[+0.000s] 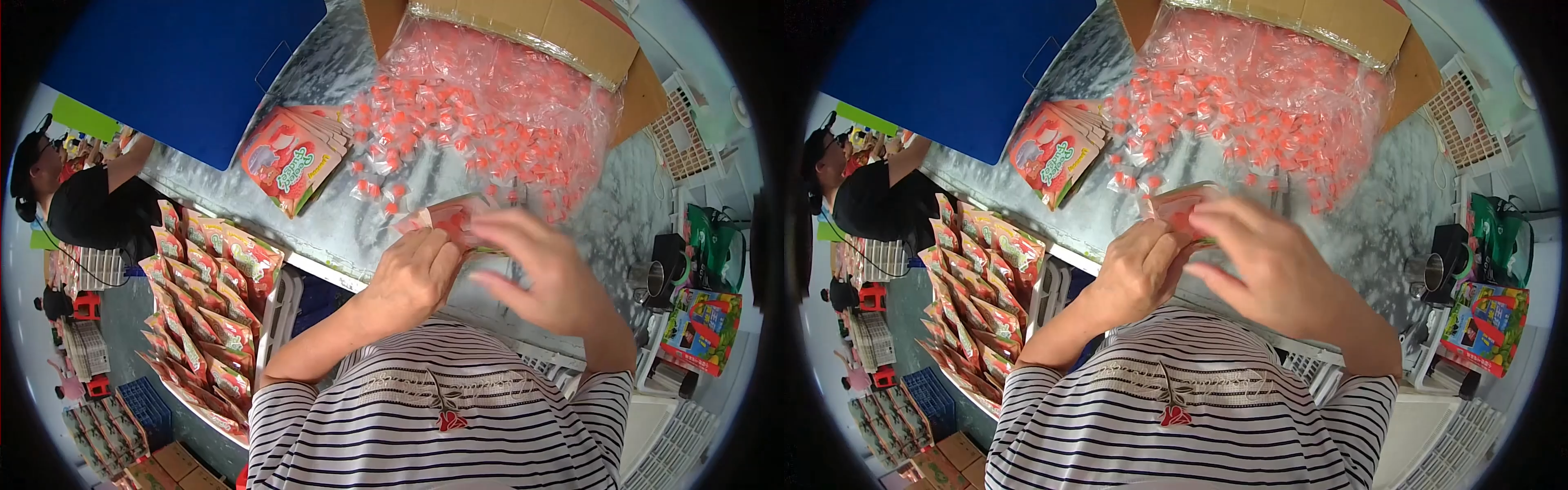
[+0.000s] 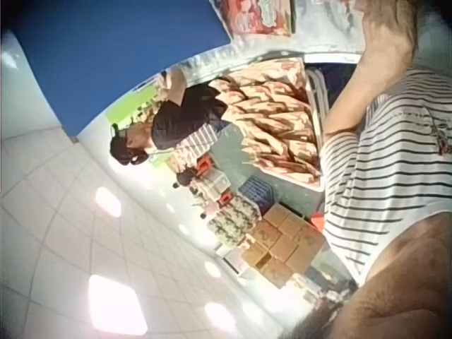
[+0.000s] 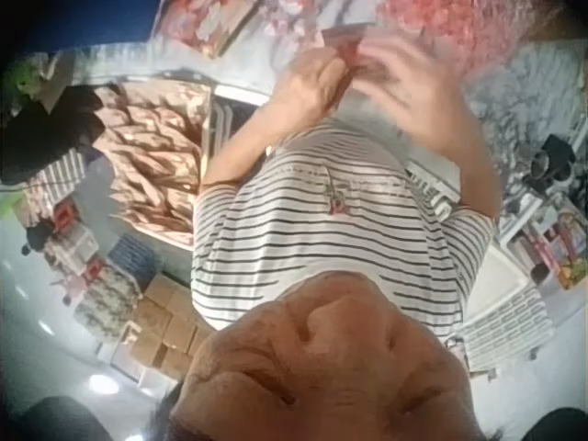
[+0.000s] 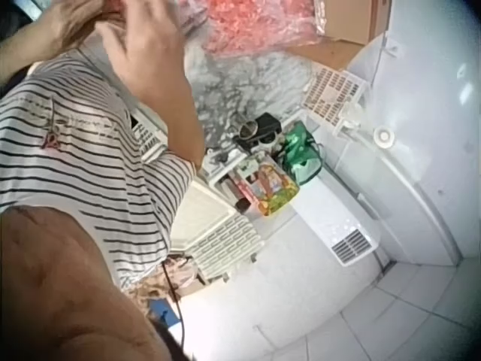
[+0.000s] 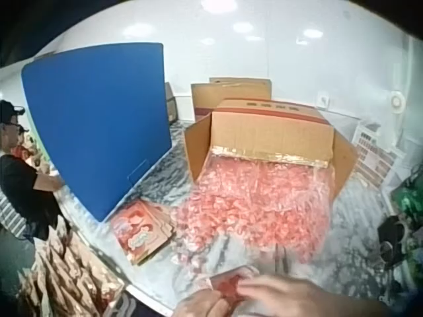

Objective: Packaging individual wrapped candies into printed plastic pouches.

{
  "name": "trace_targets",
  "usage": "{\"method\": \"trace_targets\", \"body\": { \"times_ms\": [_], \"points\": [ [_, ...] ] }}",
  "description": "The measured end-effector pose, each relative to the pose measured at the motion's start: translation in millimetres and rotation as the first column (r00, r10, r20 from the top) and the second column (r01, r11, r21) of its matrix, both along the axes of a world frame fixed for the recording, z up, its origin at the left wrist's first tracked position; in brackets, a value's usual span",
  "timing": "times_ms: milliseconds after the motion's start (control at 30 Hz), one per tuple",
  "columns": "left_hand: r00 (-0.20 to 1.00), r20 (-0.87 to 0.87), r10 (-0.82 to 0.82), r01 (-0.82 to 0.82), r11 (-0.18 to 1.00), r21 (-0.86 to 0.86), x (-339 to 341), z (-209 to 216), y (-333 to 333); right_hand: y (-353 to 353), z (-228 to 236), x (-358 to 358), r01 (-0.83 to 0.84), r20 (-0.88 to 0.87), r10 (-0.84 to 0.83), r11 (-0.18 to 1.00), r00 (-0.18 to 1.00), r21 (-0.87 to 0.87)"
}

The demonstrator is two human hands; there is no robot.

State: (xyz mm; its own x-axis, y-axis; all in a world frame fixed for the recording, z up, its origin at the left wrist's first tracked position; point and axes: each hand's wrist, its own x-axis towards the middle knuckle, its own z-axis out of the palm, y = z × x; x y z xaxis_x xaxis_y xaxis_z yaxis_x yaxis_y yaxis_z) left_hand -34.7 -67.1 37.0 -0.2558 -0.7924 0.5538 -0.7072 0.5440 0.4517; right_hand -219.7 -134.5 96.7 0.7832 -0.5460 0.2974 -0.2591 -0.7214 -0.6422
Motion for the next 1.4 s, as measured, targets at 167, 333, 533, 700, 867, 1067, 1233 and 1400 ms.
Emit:
{"method": "trace_targets", "body": {
  "times_ms": [167,333,533,700,867,1067,1233,1400],
  "points": [
    [0.996,-0.036,-0.080,0.076,0.991,-0.107,-17,-5,11,-21,5,23,-0.266,-0.763,0.386,0.921,0.519,0.284],
    [0.992,-0.127,-0.005,0.002,1.000,-0.023,-4,-8,15,-16,-16,18,-0.292,-0.509,0.325,0.945,0.797,0.147],
    [0.954,-0.279,0.105,-0.094,0.994,0.052,14,-5,20,-3,-73,7,0.081,0.248,-0.282,0.794,0.927,0.602],
    [0.938,-0.322,0.132,-0.093,0.987,0.133,22,-4,24,5,-82,18,0.123,0.196,-0.249,0.860,0.948,0.496],
    [0.796,-0.421,0.436,-0.449,0.891,0.074,39,3,17,2,-79,18,0.243,0.244,-0.376,0.863,0.894,0.442],
    [0.643,-0.697,0.318,0.040,0.895,0.445,46,-26,25,3,-86,24,0.186,0.332,-0.352,0.878,0.875,0.441],
    [0.489,-0.801,0.345,0.079,0.897,0.434,51,-28,24,-3,-84,26,0.216,0.281,-0.380,0.852,0.881,0.477],
    [0.368,-0.807,0.462,0.104,0.842,0.530,57,-31,35,-6,-87,36,0.038,0.291,-0.333,0.714,0.897,0.699]
  ]
}}
